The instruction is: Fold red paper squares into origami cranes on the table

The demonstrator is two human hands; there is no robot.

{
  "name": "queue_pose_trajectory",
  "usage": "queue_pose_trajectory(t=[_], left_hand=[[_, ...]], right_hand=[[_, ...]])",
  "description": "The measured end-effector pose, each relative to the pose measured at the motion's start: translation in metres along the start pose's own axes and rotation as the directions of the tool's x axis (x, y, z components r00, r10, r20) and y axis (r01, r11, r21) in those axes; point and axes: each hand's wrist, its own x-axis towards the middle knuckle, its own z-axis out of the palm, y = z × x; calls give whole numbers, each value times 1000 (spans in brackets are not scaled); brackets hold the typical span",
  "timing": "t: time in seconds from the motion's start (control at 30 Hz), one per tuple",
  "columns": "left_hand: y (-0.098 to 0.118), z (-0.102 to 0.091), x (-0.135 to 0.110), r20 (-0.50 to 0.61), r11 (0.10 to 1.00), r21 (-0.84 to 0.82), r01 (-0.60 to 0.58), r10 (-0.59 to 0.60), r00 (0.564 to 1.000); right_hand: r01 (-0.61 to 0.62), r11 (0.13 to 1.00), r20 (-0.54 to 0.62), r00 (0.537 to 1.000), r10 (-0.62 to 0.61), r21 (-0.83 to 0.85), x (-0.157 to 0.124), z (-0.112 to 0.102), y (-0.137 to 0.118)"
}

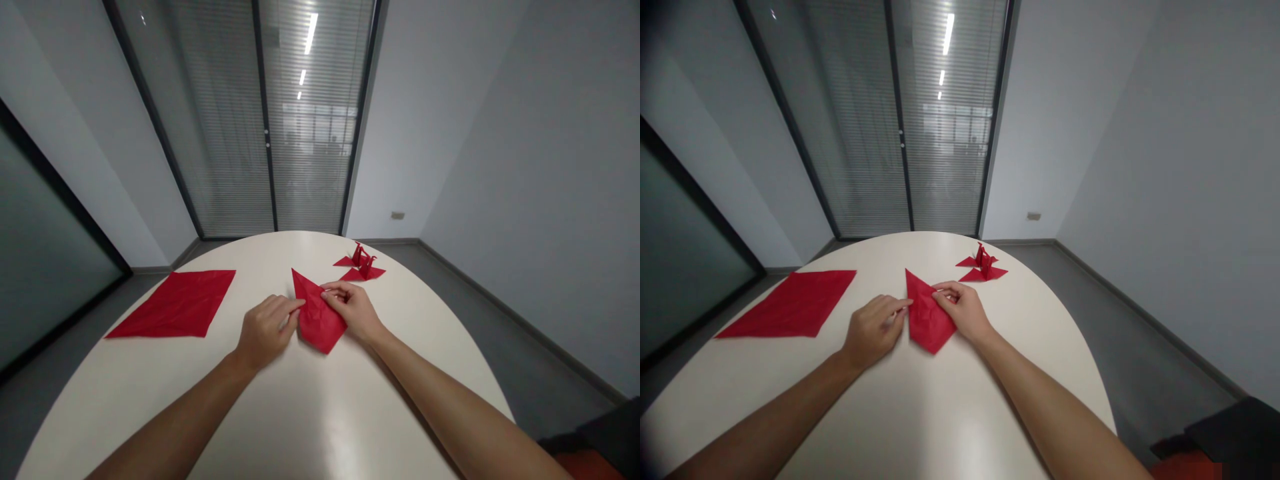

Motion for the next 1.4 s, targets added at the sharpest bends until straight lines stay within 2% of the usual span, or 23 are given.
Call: queue_pose_trajectory(t=[0.07, 0.17, 0.27, 0.37, 0.47, 0.6, 0.7, 0.8, 1.0, 1.1, 1.23, 1.33, 1.4], left_hand=[[1, -1, 2, 17, 998, 22, -53, 52, 998], [2, 3, 1, 167, 998, -9, -63, 64, 984], [1, 10, -3, 330, 998, -41, 41, -25, 944], [-2, 16, -7, 403, 986, -23, 164, -141, 904], [-5, 18, -8, 397, 976, 45, 212, -212, 893], [-7, 19, -7, 374, 984, 79, 159, -177, 910], [-7, 19, -8, 441, 985, 73, 156, -172, 881], [-6, 19, -9, 460, 975, 129, 181, -220, 860], [-5, 21, -11, 318, 914, 362, 185, -307, 897], [-6, 20, -11, 250, 890, 406, 207, -326, 912], [-8, 20, -12, 296, 936, 298, 186, -276, 914], [-11, 21, -13, 366, 963, 218, 159, -232, 901], [-12, 22, -13, 403, 966, 203, 160, -232, 885]], right_hand=[[-46, 999, 59, 997, 46, 6, 0, -1, 0], [-65, 996, 128, 989, 73, -65, -1, -2, 0], [-41, 984, 119, 991, 62, -171, -2, -3, 1], [-39, 974, 84, 995, 59, -223, -2, -4, 2], [-37, 956, 55, 997, 55, -290, -2, -5, 0], [-27, 948, 78, 995, 54, -318, -3, -5, -1], [-1, 942, 99, 994, 37, -335, -4, -6, 1], [-33, 928, 60, 996, 59, -371, -3, -7, 3], [-65, 919, -73, 997, 39, -389, 1, -14, 8], [-50, 903, -108, 994, 4, -426, 2, -15, 13], [121, 806, -8, 988, -154, -580, 0, -15, 11], [272, 702, 147, 961, -234, -658, -4, -12, 0], [357, 693, 282, 932, -226, -626, -9, -8, -7]])
